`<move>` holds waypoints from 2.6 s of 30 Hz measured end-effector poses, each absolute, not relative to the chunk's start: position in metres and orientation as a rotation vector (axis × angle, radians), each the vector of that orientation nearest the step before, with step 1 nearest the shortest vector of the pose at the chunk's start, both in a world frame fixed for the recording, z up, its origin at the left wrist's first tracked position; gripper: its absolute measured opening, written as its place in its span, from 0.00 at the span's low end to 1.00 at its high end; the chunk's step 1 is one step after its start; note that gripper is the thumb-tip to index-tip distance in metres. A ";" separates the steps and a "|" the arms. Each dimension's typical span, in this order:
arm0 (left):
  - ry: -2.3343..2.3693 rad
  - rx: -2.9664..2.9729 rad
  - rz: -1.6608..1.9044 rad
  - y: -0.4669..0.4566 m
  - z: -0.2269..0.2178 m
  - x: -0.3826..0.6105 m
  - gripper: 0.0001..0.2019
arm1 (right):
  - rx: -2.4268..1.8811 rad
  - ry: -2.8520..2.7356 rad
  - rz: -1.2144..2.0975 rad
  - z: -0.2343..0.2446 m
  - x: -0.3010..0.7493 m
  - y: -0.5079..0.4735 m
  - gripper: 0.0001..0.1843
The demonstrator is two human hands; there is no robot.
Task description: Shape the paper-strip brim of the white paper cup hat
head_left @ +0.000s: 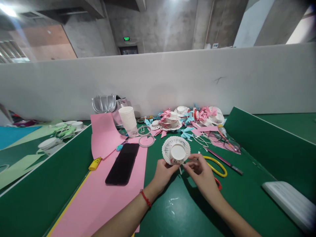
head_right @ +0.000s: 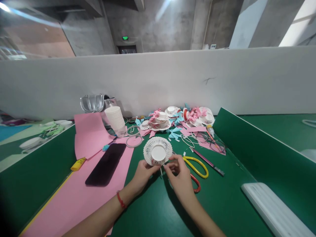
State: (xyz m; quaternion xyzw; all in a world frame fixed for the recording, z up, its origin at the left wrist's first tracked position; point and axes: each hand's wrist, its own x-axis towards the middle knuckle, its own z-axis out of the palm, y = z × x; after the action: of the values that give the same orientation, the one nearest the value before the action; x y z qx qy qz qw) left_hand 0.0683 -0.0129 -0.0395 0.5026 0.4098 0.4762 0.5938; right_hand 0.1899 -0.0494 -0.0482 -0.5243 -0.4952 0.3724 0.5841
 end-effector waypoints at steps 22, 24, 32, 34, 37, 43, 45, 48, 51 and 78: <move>0.975 1.249 1.139 -0.014 -0.039 0.069 0.04 | -1.249 -1.126 1.038 -0.045 0.194 -0.046 0.14; 0.996 1.295 1.151 -0.014 -0.039 0.069 0.04 | -1.260 -1.125 1.037 -0.046 0.194 -0.046 0.14; 1.079 1.404 1.206 -0.017 -0.038 0.069 0.02 | -1.280 -1.132 1.023 -0.047 0.194 -0.047 0.15; 1.096 1.410 1.204 -0.017 -0.039 0.069 0.02 | -1.286 -1.141 1.018 -0.046 0.194 -0.048 0.15; 1.112 1.425 1.199 -0.017 -0.039 0.069 0.02 | -1.290 -1.147 1.011 -0.045 0.194 -0.048 0.15; 1.164 1.536 1.256 -0.019 -0.041 0.068 0.01 | -1.297 -1.144 1.004 -0.043 0.193 -0.048 0.17; 1.187 1.568 1.284 -0.020 -0.042 0.068 0.01 | -1.302 -1.147 1.009 -0.043 0.193 -0.048 0.17; 1.149 1.463 1.270 -0.020 -0.042 0.068 0.03 | -1.293 -1.146 1.008 -0.044 0.194 -0.047 0.17; 1.037 1.271 1.157 -0.019 -0.041 0.069 0.05 | -1.288 -1.136 0.960 -0.045 0.194 -0.047 0.17; 0.958 0.986 1.067 -0.010 -0.050 0.067 0.09 | -1.483 -1.554 0.208 -0.047 0.191 -0.055 0.20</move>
State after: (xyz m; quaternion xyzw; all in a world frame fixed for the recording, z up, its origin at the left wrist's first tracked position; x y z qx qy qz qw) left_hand 0.0668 -0.0104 -0.0500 0.4330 0.4206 0.4689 0.6448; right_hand 0.1905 -0.0552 -0.0472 -0.6057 -0.6348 0.0848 0.4722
